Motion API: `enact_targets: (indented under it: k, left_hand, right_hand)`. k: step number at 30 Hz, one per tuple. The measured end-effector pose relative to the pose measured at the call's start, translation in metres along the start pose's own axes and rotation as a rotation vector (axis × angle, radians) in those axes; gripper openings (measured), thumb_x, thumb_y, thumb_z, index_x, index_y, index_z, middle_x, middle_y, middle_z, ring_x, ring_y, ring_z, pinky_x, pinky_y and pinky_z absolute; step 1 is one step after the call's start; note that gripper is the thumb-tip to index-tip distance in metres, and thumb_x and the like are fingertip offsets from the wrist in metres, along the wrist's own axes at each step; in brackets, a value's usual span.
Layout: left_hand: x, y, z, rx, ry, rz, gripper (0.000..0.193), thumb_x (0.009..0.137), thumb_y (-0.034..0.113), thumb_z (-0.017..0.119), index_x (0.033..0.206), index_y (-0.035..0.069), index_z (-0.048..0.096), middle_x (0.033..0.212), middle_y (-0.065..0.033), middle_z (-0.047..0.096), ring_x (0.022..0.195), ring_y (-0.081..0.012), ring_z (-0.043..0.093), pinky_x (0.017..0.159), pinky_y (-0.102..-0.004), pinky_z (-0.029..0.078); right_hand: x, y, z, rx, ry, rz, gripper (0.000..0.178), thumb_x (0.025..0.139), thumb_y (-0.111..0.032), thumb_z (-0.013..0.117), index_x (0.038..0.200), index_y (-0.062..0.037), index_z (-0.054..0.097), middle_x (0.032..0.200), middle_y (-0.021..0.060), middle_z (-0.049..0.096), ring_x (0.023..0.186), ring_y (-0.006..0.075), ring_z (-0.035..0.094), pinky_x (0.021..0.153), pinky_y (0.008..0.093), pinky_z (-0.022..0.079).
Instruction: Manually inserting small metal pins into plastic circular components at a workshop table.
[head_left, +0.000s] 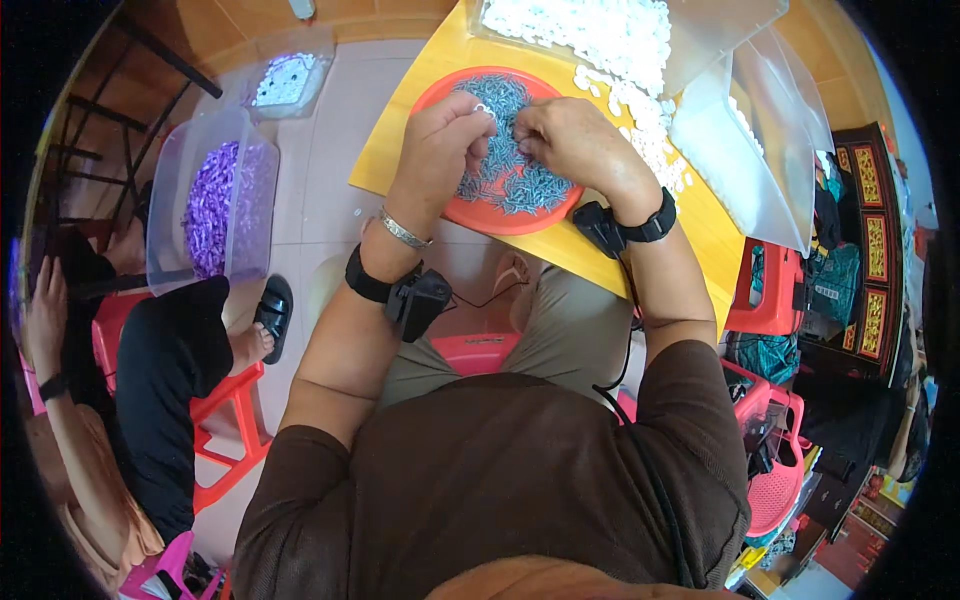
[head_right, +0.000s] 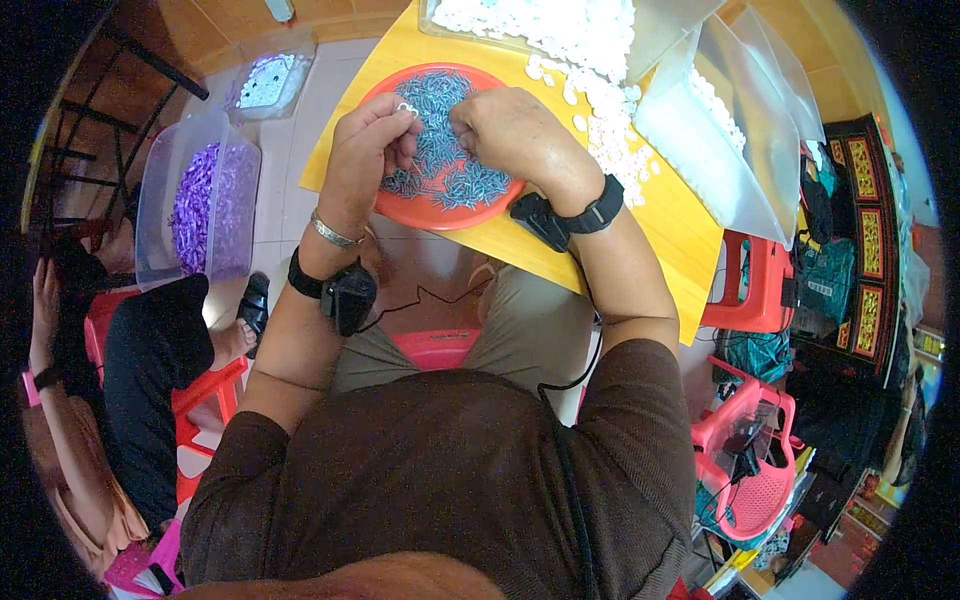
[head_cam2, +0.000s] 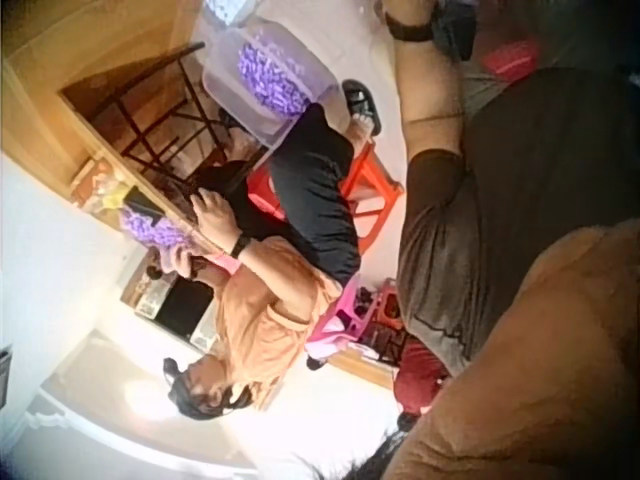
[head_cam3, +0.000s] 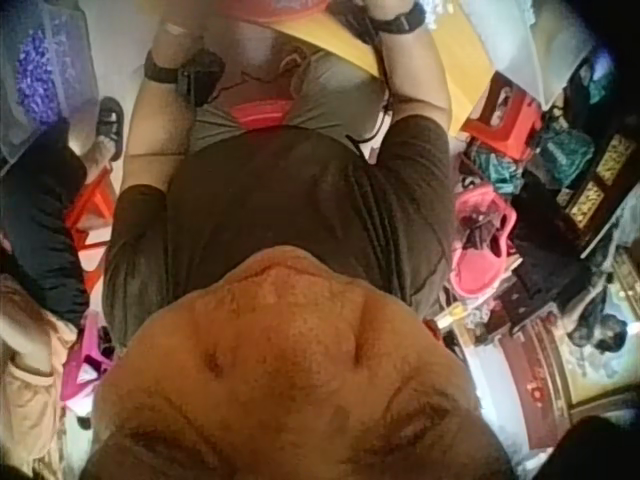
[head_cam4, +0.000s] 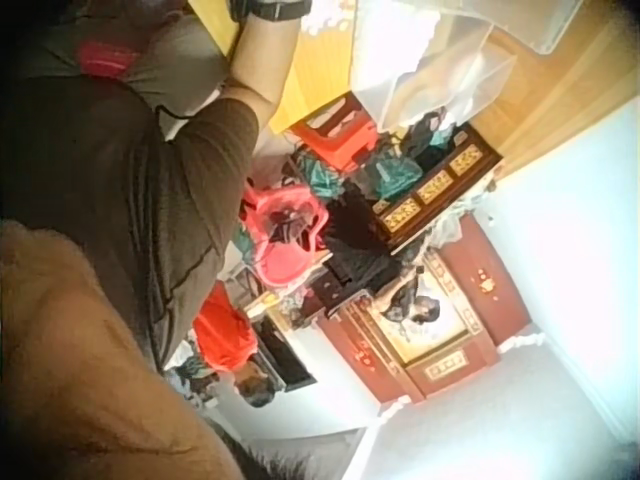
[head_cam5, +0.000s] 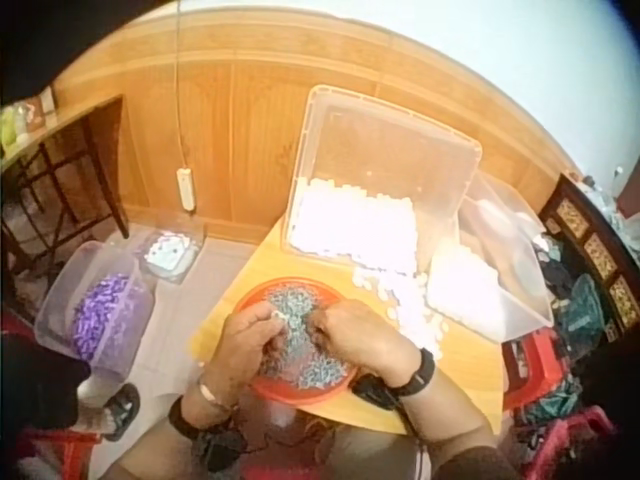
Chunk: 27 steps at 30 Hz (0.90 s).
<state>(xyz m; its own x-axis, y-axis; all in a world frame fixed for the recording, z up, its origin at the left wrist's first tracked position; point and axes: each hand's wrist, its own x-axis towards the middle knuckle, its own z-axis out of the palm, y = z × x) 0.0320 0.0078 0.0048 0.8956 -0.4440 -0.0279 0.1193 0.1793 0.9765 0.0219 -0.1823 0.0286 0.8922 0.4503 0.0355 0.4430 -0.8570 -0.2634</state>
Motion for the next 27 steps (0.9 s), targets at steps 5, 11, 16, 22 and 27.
enact_targets:
  k: [5, 11, 16, 22, 27]
  left_hand:
    - [0.001, -0.002, -0.001, -0.012, 0.000, 0.006, 0.018, 0.086, 0.020, 0.050, 0.076, 0.007, 0.057, 0.061, 0.0030, 0.052, 0.050, -0.0041, 0.046, 0.045, -0.0157, 0.033]
    - [0.000, 0.001, 0.001, -0.059, 0.044, -0.039, 0.016, 0.079, 0.016, 0.054, 0.070, 0.004, 0.056, 0.059, 0.0000, 0.051, 0.050, -0.0073, 0.046, 0.047, -0.0207, 0.038]
    - [0.000, 0.000, -0.001, 0.006, -0.020, -0.005, 0.018, 0.086, 0.020, 0.051, 0.075, 0.008, 0.057, 0.062, 0.0029, 0.053, 0.051, -0.0045, 0.047, 0.046, -0.0168, 0.034]
    - [0.004, -0.005, 0.000, 0.388, -0.026, 0.394, 0.013, 0.083, 0.013, 0.054, 0.081, 0.001, 0.058, 0.074, -0.0010, 0.055, 0.062, -0.0072, 0.049, 0.054, -0.0207, 0.037]
    - [0.008, -0.013, 0.008, 0.478, 0.000, 0.713, 0.012, 0.082, 0.009, 0.054, 0.084, -0.002, 0.057, 0.077, -0.0028, 0.055, 0.066, -0.0089, 0.050, 0.058, -0.0224, 0.040]
  right_hand:
    - [0.001, -0.004, -0.010, 0.164, 0.148, 0.020, 0.011, 0.077, -0.014, 0.063, 0.079, -0.0039, 0.060, 0.067, 0.0134, 0.059, 0.062, 0.0287, 0.058, 0.056, 0.0360, 0.045]
    - [0.002, -0.003, -0.013, 0.263, 0.142, 0.080, 0.023, 0.085, -0.023, 0.060, 0.077, -0.0018, 0.056, 0.056, 0.0085, 0.048, 0.051, 0.0175, 0.046, 0.051, 0.0309, 0.039]
    - [0.002, 0.000, -0.014, 0.360, 0.103, 0.122, 0.029, 0.088, -0.026, 0.058, 0.076, -0.0004, 0.054, 0.055, 0.0032, 0.043, 0.054, 0.0097, 0.042, 0.050, 0.0267, 0.037]
    - [0.002, 0.003, -0.009, 0.610, 0.146, 0.155, 0.028, 0.087, -0.028, 0.056, 0.077, -0.0012, 0.056, 0.058, 0.0097, 0.046, 0.054, 0.0159, 0.044, 0.053, 0.0312, 0.039]
    - [0.002, -0.007, -0.009, 0.498, 0.076, 0.091, 0.029, 0.093, -0.023, 0.051, 0.074, -0.0016, 0.054, 0.061, -0.0037, 0.047, 0.059, 0.0057, 0.041, 0.053, 0.0221, 0.036]
